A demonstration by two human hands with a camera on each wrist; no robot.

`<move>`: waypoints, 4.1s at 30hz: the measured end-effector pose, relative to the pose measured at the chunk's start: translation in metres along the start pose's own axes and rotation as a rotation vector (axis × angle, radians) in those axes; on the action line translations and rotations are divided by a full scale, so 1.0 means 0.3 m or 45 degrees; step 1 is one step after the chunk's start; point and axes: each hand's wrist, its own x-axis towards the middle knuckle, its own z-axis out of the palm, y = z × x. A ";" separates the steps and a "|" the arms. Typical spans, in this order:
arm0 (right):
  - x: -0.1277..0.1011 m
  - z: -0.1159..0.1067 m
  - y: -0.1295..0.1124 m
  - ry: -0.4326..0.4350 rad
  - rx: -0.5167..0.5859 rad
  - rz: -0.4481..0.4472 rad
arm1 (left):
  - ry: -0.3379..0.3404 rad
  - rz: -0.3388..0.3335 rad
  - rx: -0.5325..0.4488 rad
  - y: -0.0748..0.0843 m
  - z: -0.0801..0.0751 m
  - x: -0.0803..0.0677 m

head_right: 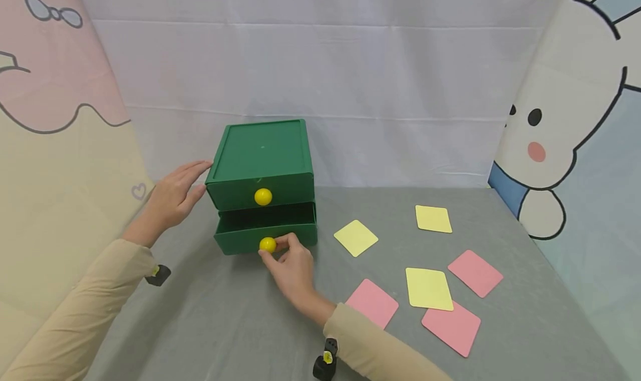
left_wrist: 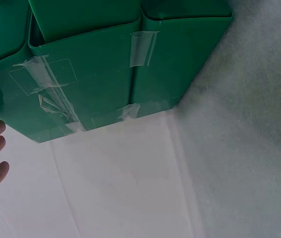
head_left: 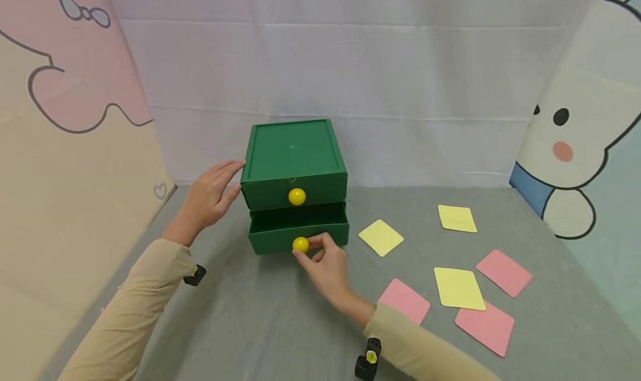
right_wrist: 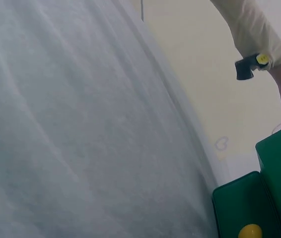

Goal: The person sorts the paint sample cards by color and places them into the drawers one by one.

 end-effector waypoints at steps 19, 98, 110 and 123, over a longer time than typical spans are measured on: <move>-0.115 -0.061 -0.038 -0.090 -0.001 0.077 | -0.014 -0.016 0.020 0.009 -0.011 0.001; -0.012 -0.950 0.415 -0.806 -0.823 0.020 | -0.029 -0.046 0.025 0.011 -0.007 0.000; 0.056 -0.979 0.436 -0.901 -0.598 0.168 | -0.029 -0.048 0.033 0.008 -0.004 0.001; 0.159 -1.012 0.347 -1.039 -0.296 0.187 | -0.037 -0.053 0.028 0.004 -0.002 0.000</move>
